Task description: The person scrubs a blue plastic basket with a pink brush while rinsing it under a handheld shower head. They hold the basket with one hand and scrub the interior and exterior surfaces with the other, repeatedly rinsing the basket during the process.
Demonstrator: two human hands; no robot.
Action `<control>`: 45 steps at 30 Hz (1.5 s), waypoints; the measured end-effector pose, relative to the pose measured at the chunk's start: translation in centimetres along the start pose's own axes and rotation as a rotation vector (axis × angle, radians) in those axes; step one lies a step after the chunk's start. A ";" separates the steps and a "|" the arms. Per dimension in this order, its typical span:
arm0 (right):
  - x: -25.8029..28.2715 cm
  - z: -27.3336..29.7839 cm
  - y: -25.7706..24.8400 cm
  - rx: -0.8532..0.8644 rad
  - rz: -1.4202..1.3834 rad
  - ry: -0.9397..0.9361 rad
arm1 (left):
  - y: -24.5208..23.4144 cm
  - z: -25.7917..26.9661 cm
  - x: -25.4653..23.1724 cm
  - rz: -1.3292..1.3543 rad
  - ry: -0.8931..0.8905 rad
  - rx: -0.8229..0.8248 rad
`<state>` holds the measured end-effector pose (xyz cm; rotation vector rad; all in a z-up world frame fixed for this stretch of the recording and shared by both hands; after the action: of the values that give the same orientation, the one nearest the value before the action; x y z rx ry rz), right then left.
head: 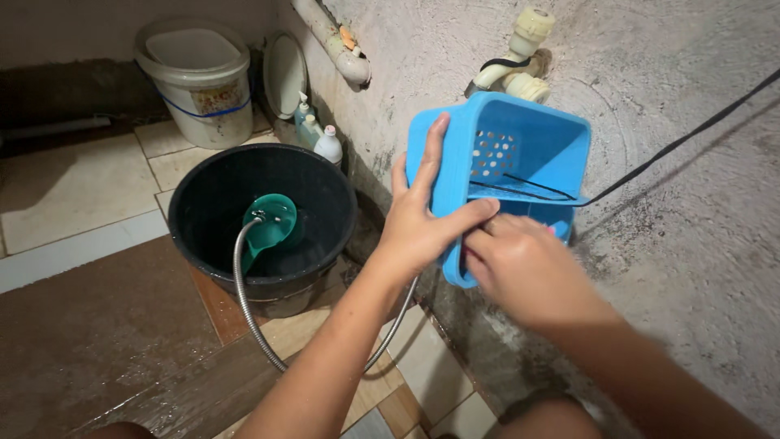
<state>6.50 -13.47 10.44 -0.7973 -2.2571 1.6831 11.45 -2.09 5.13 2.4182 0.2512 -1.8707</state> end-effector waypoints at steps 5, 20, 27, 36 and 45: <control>0.3 0.7 -1.2 -0.175 -0.301 -0.117 | -0.6 -0.7 -0.9 0.022 0.108 0.027; -2.0 5.4 0.0 0.162 -0.118 0.006 | 0.0 2.0 -2.4 -0.057 0.152 0.144; -0.5 3.4 -2.9 0.094 -0.258 -0.052 | -2.2 2.0 0.4 0.355 -0.099 0.036; 3.4 0.1 -3.9 -0.181 -0.134 -0.220 | -5.5 0.0 -2.9 0.350 0.037 0.157; 4.2 -0.6 -8.4 0.055 -0.036 -0.294 | -5.5 -0.1 -4.7 0.171 0.147 0.121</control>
<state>0.82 -12.42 17.89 -0.5228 -2.3798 1.9461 9.46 2.92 9.95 2.5672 -0.0617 -1.6853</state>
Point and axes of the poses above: each hand's wrist, its own z-axis away from the middle knuckle, its own y-axis out of the palm, x = y × z, the point moved 9 cm from there along -z, towards the middle knuckle, and after that the axes turned 12 degrees about -y, right-handed, at the moved point
